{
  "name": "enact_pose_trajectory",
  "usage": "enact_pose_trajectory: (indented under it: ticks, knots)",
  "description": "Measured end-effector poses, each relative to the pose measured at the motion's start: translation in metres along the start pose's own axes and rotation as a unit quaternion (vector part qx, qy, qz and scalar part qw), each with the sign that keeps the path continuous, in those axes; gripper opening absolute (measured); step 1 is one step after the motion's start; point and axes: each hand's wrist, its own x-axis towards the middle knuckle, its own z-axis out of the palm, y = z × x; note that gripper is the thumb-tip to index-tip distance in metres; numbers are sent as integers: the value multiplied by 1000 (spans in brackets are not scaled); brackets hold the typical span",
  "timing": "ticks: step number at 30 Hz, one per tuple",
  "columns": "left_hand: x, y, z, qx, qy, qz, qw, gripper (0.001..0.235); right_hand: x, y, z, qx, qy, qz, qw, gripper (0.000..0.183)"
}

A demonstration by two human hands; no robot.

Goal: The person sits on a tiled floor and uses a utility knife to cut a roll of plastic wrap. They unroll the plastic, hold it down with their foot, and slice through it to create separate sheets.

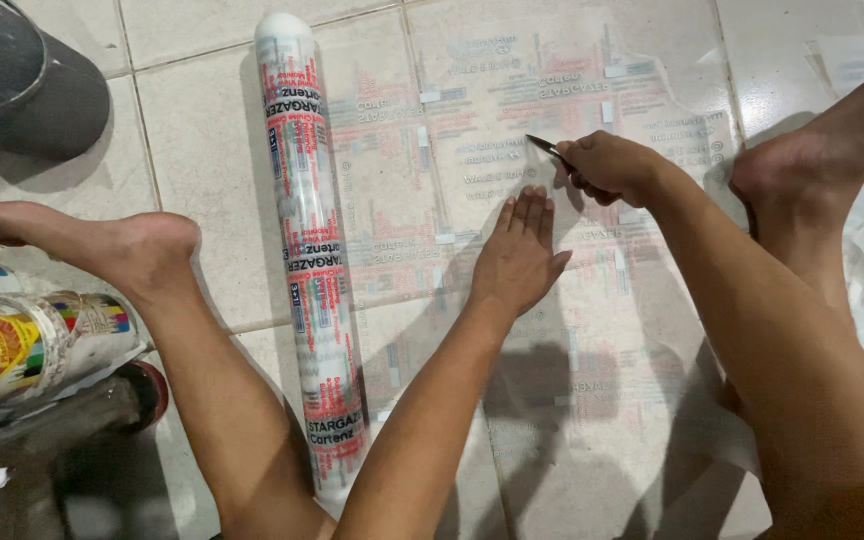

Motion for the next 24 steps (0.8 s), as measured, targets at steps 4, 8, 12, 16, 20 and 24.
enact_pose_trajectory:
  ticks: [4,8,12,16,20,24]
  knots:
    - [11,-20,-5,27,28,301,953,135,-3,-17,-9,-56,-14,-21,998,49]
    - [9,-26,-4,17,2,273,962,148,-8,-37,-18,-206,-7,-14,978,49]
    - [7,-25,1,-38,8,207,978,145,10,-44,-21,-334,0,-36,942,53]
    - [10,-24,1,-10,32,278,960,151,18,-48,-12,-375,-2,-67,925,49]
    - [6,-24,-3,0,-11,203,979,140,12,-51,6,-347,5,-65,935,53]
    - [5,-28,-1,-39,9,200,979,116,-7,-57,27,-125,7,-3,992,45]
